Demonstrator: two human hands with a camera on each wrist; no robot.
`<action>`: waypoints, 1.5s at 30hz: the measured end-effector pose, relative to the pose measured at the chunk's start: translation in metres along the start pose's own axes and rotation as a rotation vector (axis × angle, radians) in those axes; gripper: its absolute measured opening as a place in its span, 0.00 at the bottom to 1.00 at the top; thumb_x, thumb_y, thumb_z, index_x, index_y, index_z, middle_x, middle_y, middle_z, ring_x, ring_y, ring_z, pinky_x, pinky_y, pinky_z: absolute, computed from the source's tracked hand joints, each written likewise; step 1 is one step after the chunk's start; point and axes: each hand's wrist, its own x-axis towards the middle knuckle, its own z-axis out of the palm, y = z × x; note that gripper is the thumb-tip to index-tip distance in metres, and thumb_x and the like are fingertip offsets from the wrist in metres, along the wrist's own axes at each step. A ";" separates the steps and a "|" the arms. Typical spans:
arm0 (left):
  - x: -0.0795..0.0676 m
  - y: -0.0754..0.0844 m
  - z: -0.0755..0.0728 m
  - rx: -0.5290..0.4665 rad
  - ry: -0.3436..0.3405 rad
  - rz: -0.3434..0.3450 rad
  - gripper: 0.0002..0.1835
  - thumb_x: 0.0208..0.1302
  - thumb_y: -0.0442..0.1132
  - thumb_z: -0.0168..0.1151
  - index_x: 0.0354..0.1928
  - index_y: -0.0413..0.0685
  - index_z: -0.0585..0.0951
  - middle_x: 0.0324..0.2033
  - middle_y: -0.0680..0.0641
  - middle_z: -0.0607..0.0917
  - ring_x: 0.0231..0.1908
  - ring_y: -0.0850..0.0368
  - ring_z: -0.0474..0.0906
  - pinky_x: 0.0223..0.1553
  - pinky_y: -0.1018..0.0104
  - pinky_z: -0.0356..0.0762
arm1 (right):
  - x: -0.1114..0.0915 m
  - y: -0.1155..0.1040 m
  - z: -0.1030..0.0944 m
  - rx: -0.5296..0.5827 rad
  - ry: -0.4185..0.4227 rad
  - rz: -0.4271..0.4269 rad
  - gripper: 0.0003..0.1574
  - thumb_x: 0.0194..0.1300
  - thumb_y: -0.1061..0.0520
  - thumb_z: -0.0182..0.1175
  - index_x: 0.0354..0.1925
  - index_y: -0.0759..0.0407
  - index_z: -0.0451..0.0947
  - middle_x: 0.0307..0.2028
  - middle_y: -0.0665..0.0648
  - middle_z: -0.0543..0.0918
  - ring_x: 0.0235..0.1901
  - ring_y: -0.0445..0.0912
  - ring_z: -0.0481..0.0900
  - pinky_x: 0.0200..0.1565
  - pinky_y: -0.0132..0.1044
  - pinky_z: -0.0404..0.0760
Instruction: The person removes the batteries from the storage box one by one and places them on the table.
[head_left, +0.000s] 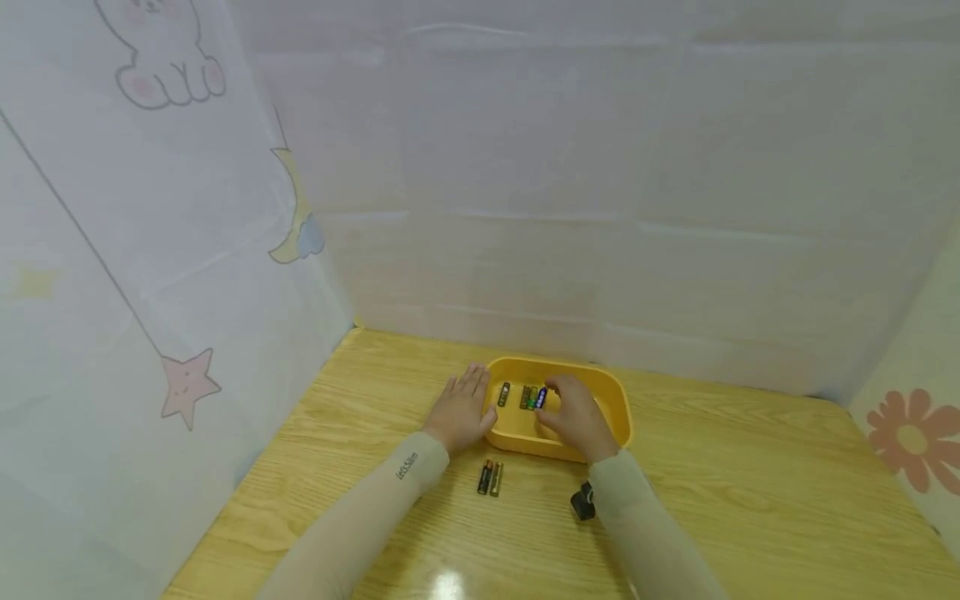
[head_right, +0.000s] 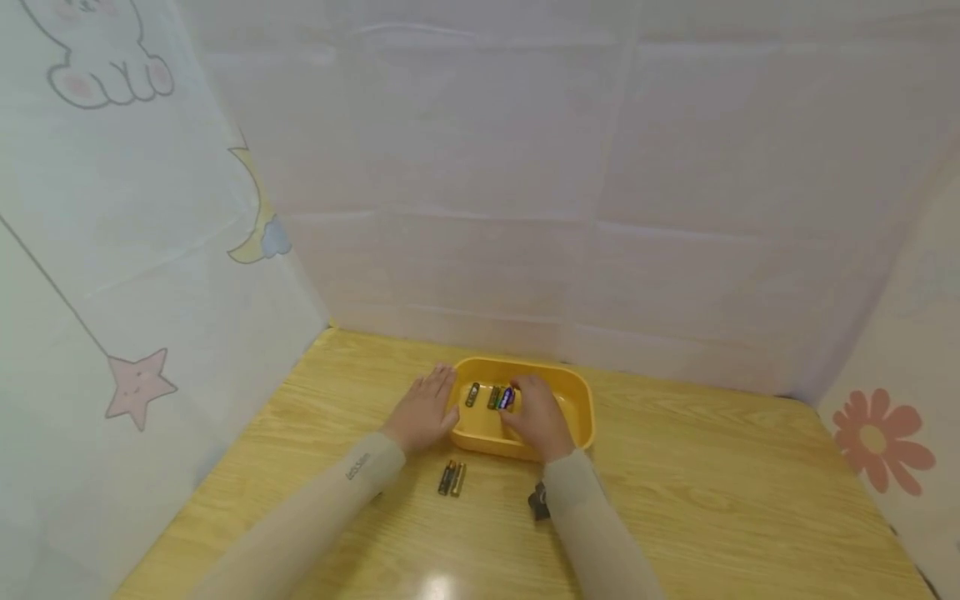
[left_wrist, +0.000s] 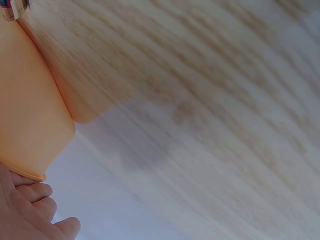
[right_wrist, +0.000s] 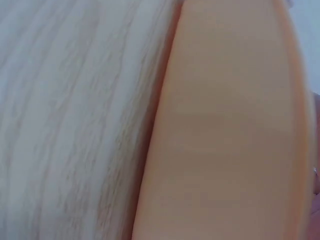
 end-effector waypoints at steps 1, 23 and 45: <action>0.000 0.000 0.000 0.000 0.000 0.000 0.37 0.79 0.54 0.35 0.80 0.39 0.49 0.80 0.41 0.50 0.79 0.48 0.40 0.78 0.48 0.43 | -0.002 -0.002 -0.001 0.021 0.011 0.007 0.35 0.61 0.59 0.72 0.62 0.72 0.74 0.57 0.69 0.79 0.57 0.63 0.77 0.58 0.59 0.78; 0.002 0.004 0.006 0.003 0.001 0.009 0.37 0.79 0.55 0.36 0.80 0.40 0.49 0.80 0.42 0.49 0.79 0.50 0.41 0.77 0.47 0.45 | -0.065 -0.029 -0.010 0.059 0.176 -0.024 0.33 0.56 0.62 0.75 0.58 0.71 0.77 0.52 0.66 0.81 0.50 0.60 0.80 0.53 0.56 0.82; 0.000 0.002 -0.001 0.031 0.013 0.000 0.37 0.79 0.54 0.36 0.80 0.39 0.49 0.79 0.41 0.51 0.79 0.49 0.42 0.77 0.48 0.45 | -0.086 -0.060 0.004 0.189 0.223 -0.067 0.31 0.50 0.66 0.79 0.53 0.67 0.81 0.49 0.60 0.84 0.48 0.56 0.83 0.52 0.49 0.85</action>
